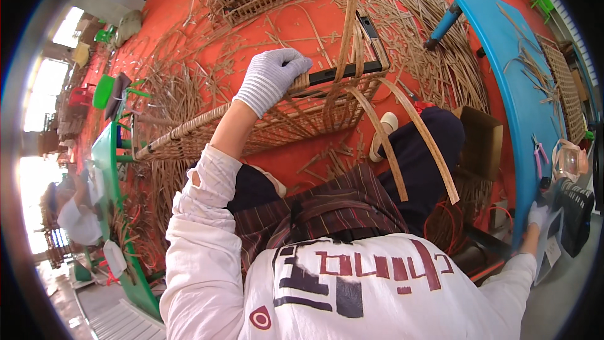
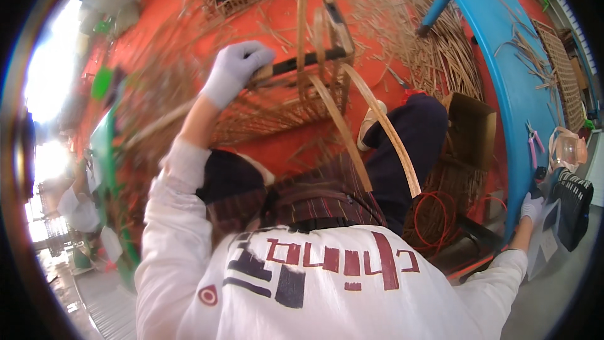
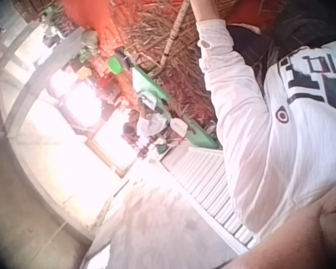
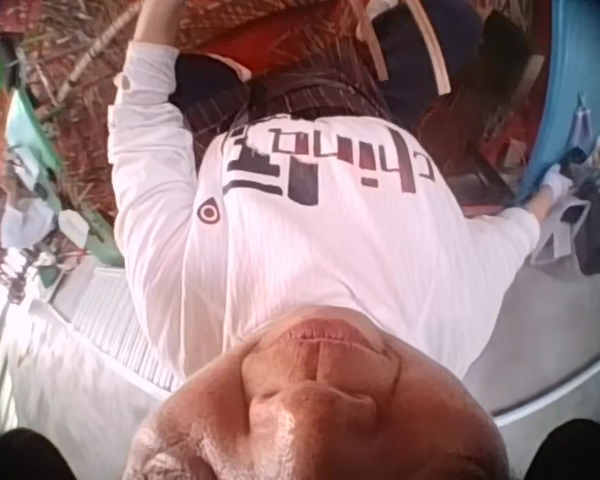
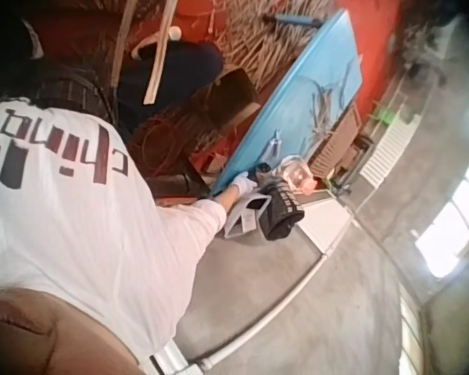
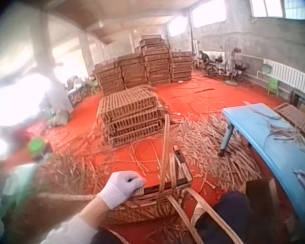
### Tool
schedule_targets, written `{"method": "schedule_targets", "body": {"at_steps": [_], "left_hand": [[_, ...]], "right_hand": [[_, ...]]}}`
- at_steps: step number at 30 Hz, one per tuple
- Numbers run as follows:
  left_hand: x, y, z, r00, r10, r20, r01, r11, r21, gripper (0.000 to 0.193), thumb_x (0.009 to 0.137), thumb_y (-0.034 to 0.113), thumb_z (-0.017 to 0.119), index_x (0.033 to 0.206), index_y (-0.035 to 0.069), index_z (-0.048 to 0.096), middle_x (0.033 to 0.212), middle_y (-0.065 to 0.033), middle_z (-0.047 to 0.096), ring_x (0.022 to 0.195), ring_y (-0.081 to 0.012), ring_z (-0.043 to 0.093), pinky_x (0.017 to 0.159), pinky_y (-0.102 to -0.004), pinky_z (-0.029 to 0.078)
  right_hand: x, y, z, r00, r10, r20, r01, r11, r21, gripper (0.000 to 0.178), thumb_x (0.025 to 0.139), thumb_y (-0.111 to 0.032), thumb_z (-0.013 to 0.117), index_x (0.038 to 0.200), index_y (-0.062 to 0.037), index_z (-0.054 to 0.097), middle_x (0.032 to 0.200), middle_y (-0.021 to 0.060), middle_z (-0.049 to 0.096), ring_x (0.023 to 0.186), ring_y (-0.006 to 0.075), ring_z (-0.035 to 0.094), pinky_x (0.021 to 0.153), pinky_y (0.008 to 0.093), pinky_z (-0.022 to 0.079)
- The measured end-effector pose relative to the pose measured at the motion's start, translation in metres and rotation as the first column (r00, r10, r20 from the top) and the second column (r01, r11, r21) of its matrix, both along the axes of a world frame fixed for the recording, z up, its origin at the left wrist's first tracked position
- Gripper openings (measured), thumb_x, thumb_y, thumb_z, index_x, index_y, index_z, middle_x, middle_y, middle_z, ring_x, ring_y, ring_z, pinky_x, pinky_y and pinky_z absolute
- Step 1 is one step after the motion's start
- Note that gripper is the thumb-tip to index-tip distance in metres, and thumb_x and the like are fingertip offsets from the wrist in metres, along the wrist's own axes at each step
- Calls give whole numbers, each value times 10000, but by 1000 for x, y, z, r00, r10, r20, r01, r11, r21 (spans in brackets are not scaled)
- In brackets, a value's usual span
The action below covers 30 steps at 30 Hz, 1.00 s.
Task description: Weaving a basket frame with thin strips and securing the material with a pneumatic nailer.
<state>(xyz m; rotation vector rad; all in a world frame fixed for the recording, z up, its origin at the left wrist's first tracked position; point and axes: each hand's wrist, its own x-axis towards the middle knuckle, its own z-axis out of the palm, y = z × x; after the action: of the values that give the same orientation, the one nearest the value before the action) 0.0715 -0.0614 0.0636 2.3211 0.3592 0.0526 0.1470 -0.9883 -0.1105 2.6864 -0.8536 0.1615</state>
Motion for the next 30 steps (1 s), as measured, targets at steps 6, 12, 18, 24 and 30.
{"method": "schedule_targets", "body": {"at_steps": [6,12,18,24,30], "left_hand": [[1,-8,-3,991,-64,119,53,994,94,291,907,347,644,932,71,734,818,-155,697,727,-264,660,736,-372,523],[-12,-4,-20,969,-8,246,4,1000,18,203,959,207,610,964,20,689,659,-53,533,630,-72,452,599,-276,434],[-10,-5,-25,886,-221,409,119,958,259,168,974,153,579,965,10,667,775,-116,634,693,-196,622,671,-315,498],[-33,-1,-26,903,-231,363,122,946,299,143,959,111,600,1007,1,677,883,-137,684,789,-235,678,743,-338,526],[-17,-26,-12,939,-195,284,123,960,252,247,963,252,590,1004,44,718,968,-162,706,891,-315,685,797,-376,527]], "right_hand": [[-26,14,25,988,-98,-118,104,993,51,765,893,-533,572,1408,21,459,1394,245,533,1274,416,522,1053,476,425],[-40,165,79,989,-118,-85,137,954,268,734,882,-485,605,1438,-29,459,1437,264,482,1335,404,468,1104,465,386],[-46,170,87,959,-275,-70,284,937,203,564,921,-446,604,1307,-53,482,1302,193,614,1193,340,615,990,461,487],[-36,199,85,961,-257,-101,274,935,225,548,919,-421,595,1304,-45,493,1297,207,611,1193,370,608,996,480,486],[-56,134,67,991,-126,-35,130,972,194,661,919,-451,516,1409,-9,471,1378,263,538,1257,437,531,1044,517,427]]}}
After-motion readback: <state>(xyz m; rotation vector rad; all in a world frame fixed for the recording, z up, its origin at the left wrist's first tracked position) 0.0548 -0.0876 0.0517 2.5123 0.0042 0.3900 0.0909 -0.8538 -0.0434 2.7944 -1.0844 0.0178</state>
